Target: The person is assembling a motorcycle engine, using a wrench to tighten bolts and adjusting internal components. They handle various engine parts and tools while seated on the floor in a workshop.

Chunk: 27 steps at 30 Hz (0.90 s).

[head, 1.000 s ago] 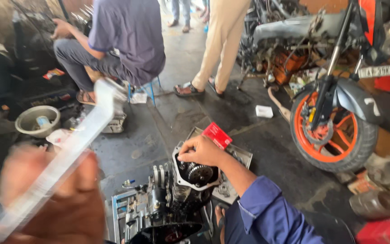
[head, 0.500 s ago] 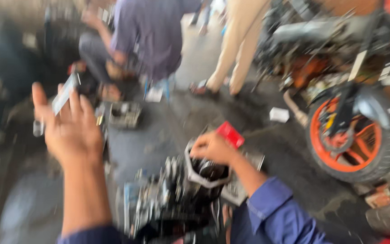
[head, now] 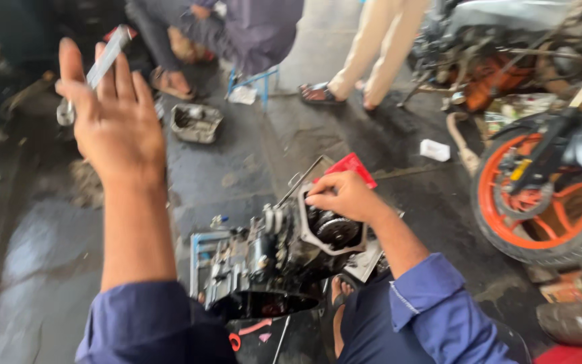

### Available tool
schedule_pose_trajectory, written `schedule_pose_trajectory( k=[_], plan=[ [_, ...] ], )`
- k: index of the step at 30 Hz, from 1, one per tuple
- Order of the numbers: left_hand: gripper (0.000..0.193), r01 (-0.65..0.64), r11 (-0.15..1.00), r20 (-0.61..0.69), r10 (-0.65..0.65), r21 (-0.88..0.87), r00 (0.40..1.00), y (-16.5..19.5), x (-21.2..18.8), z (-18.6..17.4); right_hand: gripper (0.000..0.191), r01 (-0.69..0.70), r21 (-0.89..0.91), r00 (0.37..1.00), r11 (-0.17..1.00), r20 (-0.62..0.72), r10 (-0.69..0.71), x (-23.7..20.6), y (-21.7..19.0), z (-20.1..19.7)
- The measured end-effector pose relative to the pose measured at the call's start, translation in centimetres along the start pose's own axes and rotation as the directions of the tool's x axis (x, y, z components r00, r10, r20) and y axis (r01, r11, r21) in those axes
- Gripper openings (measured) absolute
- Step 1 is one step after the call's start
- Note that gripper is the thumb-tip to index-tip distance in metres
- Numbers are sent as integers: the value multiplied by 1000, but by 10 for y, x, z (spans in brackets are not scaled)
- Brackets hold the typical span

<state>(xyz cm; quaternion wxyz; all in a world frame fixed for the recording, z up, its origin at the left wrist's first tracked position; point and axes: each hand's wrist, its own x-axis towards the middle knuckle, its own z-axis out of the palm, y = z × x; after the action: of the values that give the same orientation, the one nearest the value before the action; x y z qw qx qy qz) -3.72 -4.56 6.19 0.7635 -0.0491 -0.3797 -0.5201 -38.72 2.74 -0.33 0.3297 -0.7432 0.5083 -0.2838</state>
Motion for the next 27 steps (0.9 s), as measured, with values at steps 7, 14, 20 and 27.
schedule_pose_trajectory(
  k=[7, 14, 20, 27],
  plan=[
    [35, 294, 827, -149, -254, 479, 956, -36, -62, 3, 24, 144, -52, 987, 988, 72, -140, -11, -7, -19],
    [35, 206, 124, -115, -512, 971, 851, -57, -98, 29, 24, 88, -31, 996, 996, -4, -88, -23, -15, -26],
    [35, 198, 93, -117, -540, 976, 833, -62, -101, 33, 23, 98, -43, 995, 994, 25, -97, -23, -14, -28],
    [34, 211, 125, -118, -515, 969, 849, -67, -90, 42, 23, 148, -4, 989, 989, -15, -148, -23, -24, -31]
  ],
)
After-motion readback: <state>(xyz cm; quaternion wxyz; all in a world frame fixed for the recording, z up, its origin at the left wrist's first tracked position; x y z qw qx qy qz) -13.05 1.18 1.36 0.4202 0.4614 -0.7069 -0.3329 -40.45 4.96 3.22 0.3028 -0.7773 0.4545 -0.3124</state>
